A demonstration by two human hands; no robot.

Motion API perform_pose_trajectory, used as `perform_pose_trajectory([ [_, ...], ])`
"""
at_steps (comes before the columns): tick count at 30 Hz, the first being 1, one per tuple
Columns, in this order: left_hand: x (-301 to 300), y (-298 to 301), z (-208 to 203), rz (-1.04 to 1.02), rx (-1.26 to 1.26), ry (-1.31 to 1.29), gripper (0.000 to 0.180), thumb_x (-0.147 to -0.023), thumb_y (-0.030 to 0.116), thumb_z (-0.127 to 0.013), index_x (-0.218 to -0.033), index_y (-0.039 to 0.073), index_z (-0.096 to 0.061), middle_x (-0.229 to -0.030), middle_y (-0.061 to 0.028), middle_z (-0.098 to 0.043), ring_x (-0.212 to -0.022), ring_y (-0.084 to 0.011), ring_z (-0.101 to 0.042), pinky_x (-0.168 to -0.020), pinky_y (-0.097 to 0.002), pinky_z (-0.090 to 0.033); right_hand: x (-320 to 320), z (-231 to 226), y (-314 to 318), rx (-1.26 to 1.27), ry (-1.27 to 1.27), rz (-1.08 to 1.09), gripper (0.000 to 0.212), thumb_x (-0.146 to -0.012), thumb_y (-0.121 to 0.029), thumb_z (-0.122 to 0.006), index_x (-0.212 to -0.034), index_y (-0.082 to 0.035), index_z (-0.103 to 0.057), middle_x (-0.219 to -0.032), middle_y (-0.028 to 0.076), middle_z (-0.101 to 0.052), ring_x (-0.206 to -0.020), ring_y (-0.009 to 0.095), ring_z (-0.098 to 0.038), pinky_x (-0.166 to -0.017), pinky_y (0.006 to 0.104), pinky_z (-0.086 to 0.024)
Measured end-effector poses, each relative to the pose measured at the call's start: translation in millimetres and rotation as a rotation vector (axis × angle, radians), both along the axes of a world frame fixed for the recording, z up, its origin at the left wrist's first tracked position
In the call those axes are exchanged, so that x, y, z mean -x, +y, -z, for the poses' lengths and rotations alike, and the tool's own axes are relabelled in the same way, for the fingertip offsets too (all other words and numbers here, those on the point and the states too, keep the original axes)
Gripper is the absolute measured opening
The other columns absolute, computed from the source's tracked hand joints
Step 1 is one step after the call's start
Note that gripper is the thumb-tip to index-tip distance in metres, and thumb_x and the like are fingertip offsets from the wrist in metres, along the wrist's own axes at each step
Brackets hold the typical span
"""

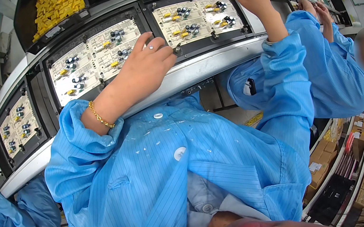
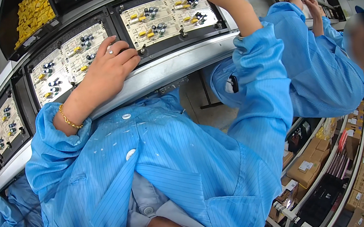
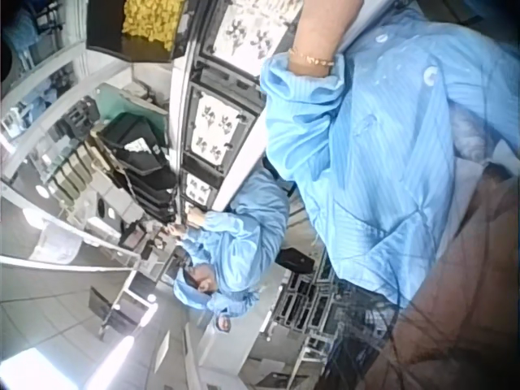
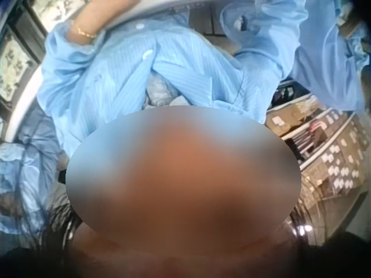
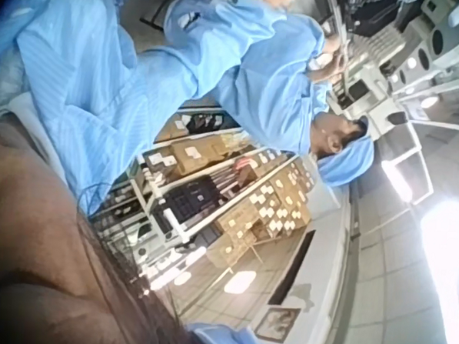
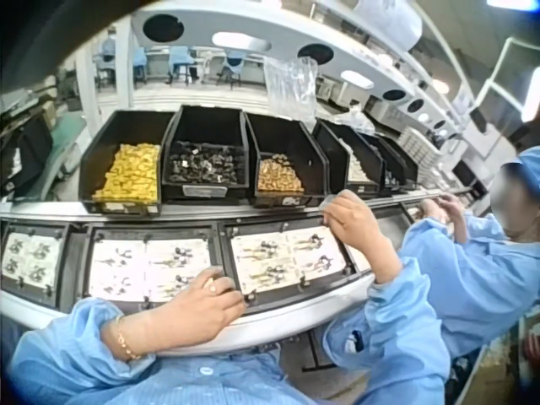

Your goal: Manually placing and inspecting small components on printed circuit boards moving along an assembly line.

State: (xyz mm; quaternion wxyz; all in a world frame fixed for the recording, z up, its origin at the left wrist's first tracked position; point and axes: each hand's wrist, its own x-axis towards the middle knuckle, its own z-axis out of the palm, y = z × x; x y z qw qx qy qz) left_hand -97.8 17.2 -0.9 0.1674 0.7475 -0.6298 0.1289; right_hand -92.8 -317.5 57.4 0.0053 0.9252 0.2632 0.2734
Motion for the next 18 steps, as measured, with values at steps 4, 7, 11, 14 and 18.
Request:
perform_pose_trajectory([
  [4,2,-1,-8,0.008,-0.037,0.013,0.018,-0.074,0.008,-0.051,-0.088,0.007,-0.062,-0.092,-0.0035,-0.057,-0.099,-0.0207,-0.049,-0.101,-0.0435,-0.03,-2,23,-17,-0.341,-0.223,0.126,0.012,-0.082,-0.008,-0.06,-0.092,-0.006,-0.067,-0.078,0.006,-0.061,-0.073,0.016,-0.058,-0.064,0.0258,-0.044],
  [7,3,-4,-15,0.015,-0.083,0.0,0.015,-0.074,0.008,-0.05,-0.083,0.007,-0.062,-0.087,-0.0037,-0.056,-0.096,-0.021,-0.05,-0.101,-0.0428,-0.031,-2,61,-37,-0.729,-0.305,0.374,0.013,-0.084,-0.011,-0.06,-0.094,-0.008,-0.067,-0.077,0.003,-0.063,-0.07,0.01,-0.058,-0.063,0.0241,-0.045],
  [11,3,-11,-23,0.048,-0.032,0.01,0.012,-0.073,0.008,-0.051,-0.077,0.007,-0.062,-0.082,-0.0042,-0.055,-0.094,-0.0206,-0.05,-0.1,-0.0417,-0.031,2,78,-86,-1.289,-0.271,0.425,0.016,-0.084,-0.013,-0.061,-0.094,-0.002,-0.067,-0.077,0.003,-0.064,-0.068,0.008,-0.058,-0.06,0.0202,-0.044],
  [14,3,-9,-31,0.042,-0.112,0.043,0.01,-0.071,0.008,-0.051,-0.073,0.006,-0.06,-0.079,-0.0044,-0.054,-0.09,-0.0202,-0.051,-0.098,-0.0405,-0.033,7,89,-115,-1.36,-0.236,0.505,0.017,-0.083,-0.013,-0.062,-0.093,0.0,-0.067,-0.073,0.002,-0.063,-0.064,0.007,-0.057,-0.053,0.0182,-0.04],
  [18,2,-12,-37,0.054,-0.135,0.038,0.008,-0.071,0.007,-0.052,-0.073,0.005,-0.06,-0.079,-0.0043,-0.054,-0.089,-0.0202,-0.051,-0.099,-0.0401,-0.033,9,91,-123,-1.339,-0.144,0.54,0.017,-0.082,-0.013,-0.062,-0.092,-0.001,-0.067,-0.068,0.002,-0.061,-0.059,0.006,-0.054,-0.048,0.0176,-0.036],
])
